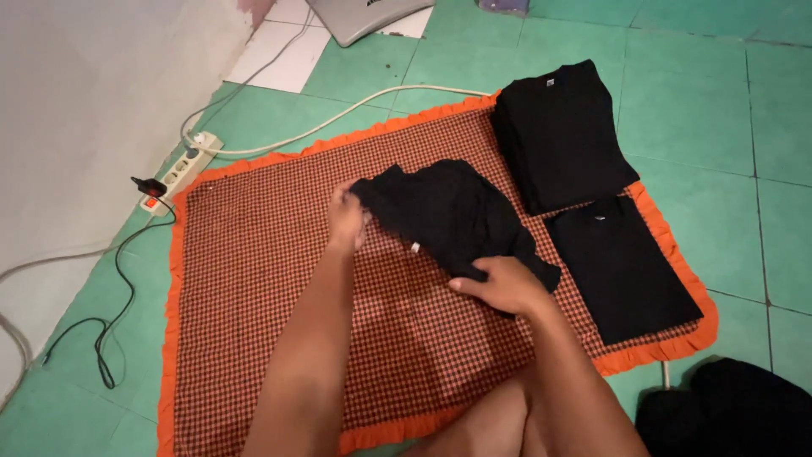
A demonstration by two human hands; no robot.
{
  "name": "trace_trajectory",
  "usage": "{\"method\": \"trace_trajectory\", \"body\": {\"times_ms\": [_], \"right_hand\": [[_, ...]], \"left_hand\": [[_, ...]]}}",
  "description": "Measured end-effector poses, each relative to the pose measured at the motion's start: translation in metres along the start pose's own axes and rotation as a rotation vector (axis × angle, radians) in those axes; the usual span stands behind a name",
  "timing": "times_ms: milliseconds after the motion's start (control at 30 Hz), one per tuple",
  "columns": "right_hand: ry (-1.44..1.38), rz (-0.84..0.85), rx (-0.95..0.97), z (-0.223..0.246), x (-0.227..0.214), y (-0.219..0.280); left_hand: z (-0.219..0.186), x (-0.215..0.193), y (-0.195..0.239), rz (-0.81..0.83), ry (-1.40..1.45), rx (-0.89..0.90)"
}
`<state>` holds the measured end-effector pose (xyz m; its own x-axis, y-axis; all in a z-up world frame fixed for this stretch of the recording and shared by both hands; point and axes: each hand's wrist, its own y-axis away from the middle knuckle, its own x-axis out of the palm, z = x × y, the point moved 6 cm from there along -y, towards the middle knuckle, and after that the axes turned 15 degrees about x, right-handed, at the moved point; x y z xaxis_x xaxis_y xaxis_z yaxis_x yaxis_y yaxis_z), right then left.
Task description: The person folds a black t-shirt by hand on a checkered mat, smoothing and aligning the fabric before folding it into a compact rectangle. The folded shirt is placed on a stack of previously folded shirts. The person then picks up another black t-shirt and begins to unfold and smooth it on the mat.
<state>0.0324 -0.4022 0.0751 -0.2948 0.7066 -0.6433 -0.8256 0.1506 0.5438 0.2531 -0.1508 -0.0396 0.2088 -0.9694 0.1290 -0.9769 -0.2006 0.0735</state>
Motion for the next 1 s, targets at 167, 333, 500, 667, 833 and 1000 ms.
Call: {"method": "trace_trajectory", "body": {"times_ms": [167, 333, 500, 667, 833, 1000], "right_hand": [[0.148, -0.232, 0.09, 0.019, -0.04, 0.048], [0.236, -0.268, 0.032, 0.024, -0.006, 0.037], [-0.255, -0.173, -0.142, 0.048, 0.036, 0.034], [-0.366, -0.178, -0.277, 0.058, 0.074, 0.018], [-0.297, -0.067, -0.343, 0.074, 0.118, 0.013], [-0.214, 0.052, -0.38, 0.116, 0.151, 0.022]], "left_hand": [[-0.062, 0.053, -0.029, 0.066, -0.04, 0.372], [-0.114, 0.072, -0.041, 0.254, -0.323, 0.575], [-0.094, 0.047, -0.072, 0.225, -0.352, 0.494], [-0.067, 0.018, -0.081, 0.211, -0.336, 0.45], [-0.045, -0.017, -0.093, 0.215, -0.379, 0.489], [-0.03, -0.054, -0.122, 0.218, -0.371, 0.587]]}}
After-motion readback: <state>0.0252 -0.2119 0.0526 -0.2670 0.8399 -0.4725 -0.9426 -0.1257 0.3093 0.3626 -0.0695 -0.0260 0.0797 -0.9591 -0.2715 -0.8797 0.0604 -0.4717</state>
